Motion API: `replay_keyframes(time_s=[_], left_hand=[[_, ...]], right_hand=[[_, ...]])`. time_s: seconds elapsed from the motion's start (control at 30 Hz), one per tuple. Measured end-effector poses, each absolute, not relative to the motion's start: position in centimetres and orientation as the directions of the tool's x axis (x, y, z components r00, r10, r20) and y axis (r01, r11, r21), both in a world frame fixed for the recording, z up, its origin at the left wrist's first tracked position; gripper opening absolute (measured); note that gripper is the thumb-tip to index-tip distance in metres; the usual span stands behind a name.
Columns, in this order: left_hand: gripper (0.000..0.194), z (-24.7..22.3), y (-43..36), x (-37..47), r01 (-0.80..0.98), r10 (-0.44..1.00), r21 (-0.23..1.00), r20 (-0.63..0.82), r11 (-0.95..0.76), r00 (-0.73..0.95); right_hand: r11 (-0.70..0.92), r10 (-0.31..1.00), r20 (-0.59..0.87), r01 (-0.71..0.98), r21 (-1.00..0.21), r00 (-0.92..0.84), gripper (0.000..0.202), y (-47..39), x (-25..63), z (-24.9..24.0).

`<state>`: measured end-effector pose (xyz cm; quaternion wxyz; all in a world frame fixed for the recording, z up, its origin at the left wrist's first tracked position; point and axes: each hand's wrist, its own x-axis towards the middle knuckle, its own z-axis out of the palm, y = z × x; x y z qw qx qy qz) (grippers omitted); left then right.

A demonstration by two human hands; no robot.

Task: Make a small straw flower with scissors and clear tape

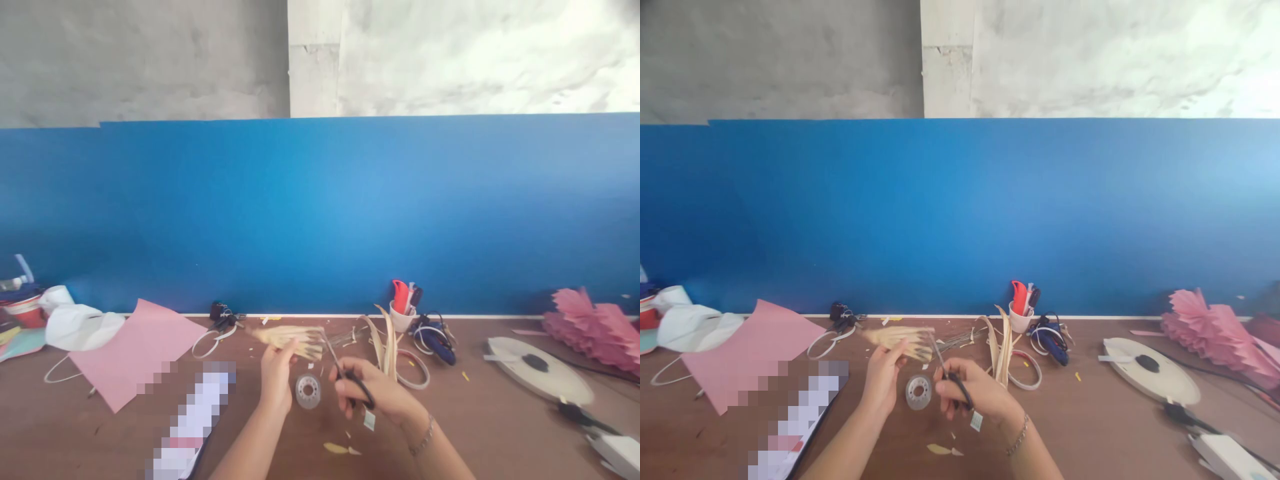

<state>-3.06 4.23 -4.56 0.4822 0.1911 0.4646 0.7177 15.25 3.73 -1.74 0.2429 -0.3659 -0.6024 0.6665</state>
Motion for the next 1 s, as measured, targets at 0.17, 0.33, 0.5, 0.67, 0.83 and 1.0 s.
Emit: replay_keyframes(time_s=[0.17, 0.33, 0.5, 0.67, 0.83, 1.0], left_hand=[[0.003, -3.7, 4.5, -3.2, -0.693, 0.824, 0.702, -0.288, -0.165, -0.488], [0.003, -3.5, 4.3, -2.6, -0.735, 0.793, 0.672, -0.398, -0.089, -0.46], [0.004, -3.5, 3.9, -1.8, -0.758, 0.86, 0.65, -0.362, -0.045, -0.361], [0.003, -3.2, 3.6, -1.3, -0.775, 0.896, 0.632, -0.357, 0.022, -0.265], [0.002, -3.1, 3.4, -1.2, -0.766, 0.9, 0.639, -0.368, 0.063, -0.233], [0.002, -3.6, 3.5, -1.4, -0.767, 0.9, 0.639, -0.367, 0.059, -0.237]], right_hand=[[-0.206, 0.542, -0.401, 0.346, -0.915, -0.739, 0.034, 3.3, 15.1, -2.5], [-0.21, 0.738, -0.316, 0.241, -0.947, -0.596, 0.035, 3.1, 12.7, -3.7], [-0.188, 0.834, -0.236, 0.144, -0.972, -0.498, 0.04, 3.0, 11.3, -3.8], [-0.155, 0.878, -0.185, 0.104, -0.982, -0.441, 0.045, 3.4, 11.4, -3.8], [-0.124, 0.9, -0.153, 0.096, -0.988, -0.409, 0.045, 3.7, 11.4, -4.4], [-0.096, 0.926, -0.133, 0.12, -0.988, -0.354, 0.045, 3.8, 11.1, -4.5]])
